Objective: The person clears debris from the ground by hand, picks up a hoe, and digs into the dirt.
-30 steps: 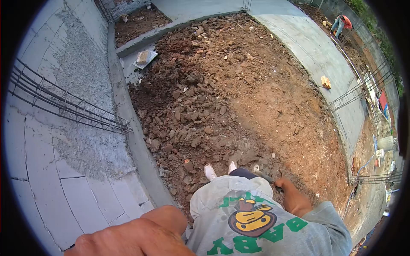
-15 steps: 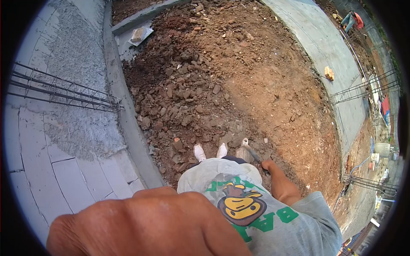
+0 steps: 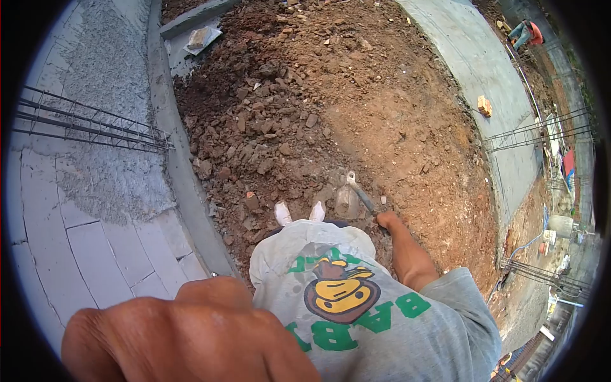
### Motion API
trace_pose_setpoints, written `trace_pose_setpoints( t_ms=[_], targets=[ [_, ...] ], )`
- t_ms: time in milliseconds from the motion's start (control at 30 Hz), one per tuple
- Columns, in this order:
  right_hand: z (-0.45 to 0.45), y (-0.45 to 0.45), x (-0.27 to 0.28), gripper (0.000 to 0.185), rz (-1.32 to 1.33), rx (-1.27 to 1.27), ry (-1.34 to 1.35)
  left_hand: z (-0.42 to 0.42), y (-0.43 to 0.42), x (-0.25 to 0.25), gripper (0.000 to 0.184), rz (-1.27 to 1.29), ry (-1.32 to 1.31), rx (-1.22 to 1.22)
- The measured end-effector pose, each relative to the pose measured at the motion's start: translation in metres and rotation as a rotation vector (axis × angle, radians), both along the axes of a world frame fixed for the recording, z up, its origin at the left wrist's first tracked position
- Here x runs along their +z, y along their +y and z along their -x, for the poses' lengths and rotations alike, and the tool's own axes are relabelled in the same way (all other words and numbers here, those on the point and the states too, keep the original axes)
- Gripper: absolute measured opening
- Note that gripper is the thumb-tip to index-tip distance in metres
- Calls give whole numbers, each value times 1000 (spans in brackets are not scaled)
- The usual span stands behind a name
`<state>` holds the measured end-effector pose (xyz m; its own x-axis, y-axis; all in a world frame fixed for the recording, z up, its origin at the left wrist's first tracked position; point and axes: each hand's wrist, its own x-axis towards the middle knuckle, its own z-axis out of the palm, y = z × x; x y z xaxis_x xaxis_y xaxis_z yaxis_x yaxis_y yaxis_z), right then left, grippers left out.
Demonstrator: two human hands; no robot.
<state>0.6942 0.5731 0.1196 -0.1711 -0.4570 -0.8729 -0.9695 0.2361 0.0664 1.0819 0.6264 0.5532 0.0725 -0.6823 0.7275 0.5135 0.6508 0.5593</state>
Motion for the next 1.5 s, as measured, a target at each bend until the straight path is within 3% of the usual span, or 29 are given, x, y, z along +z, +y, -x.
trace_pose_setpoints(
  t_ms=[100, 233, 400, 533, 667, 733, 800, 867, 967, 1100, 1233, 1367, 1433, 1500],
  targets=[
    [2, 10, -37, 51, -21, 4, -6, -5, -6, -2, 26, -11, -8, -34],
    [7, 26, -28, 52, -64, 77, 52, -17, -10, -2, 26, -38, 13, -57],
    [3, 71, -29, 50, -93, -192, 64, -45, -29, -3, 27, -98, 22, -148],
    [6, 119, -54, 49, -76, -117, 59, -75, -62, -17, 28, -283, 113, -235],
    [-14, 174, -55, 49, -148, -302, 25, -80, -102, -98, 29, -641, 301, -352],
    [-36, 187, -7, 50, -123, -560, -19, -35, -117, -160, 26, -1103, 14, -136],
    [-30, 218, -35, 50, -106, -652, -20, -11, -112, -203, 16, -1234, -250, -135],
    [-28, 223, -44, 50, -96, -719, -13, 8, -110, -236, 19, -1150, -507, -144],
    [-30, 219, -28, 52, -130, -823, -30, 36, -123, -247, 17, -1170, -691, -178],
    [-21, 240, -66, 50, -141, -859, -48, 68, -149, -250, 23, -980, -1011, -155],
    [-7, 231, -68, 49, -193, -839, -110, 89, -175, -258, 41, -974, -1151, -86],
    [5, 233, -88, 48, -164, -961, -136, 118, -188, -281, 38, -1029, -1039, -100],
    [7, 230, -91, 48, -113, -900, -90, 133, -191, -294, 27, -863, -1147, -123],
    [11, 222, -91, 51, -43, -865, -115, 148, -196, -312, 31, -732, -1228, -150]
  ],
)
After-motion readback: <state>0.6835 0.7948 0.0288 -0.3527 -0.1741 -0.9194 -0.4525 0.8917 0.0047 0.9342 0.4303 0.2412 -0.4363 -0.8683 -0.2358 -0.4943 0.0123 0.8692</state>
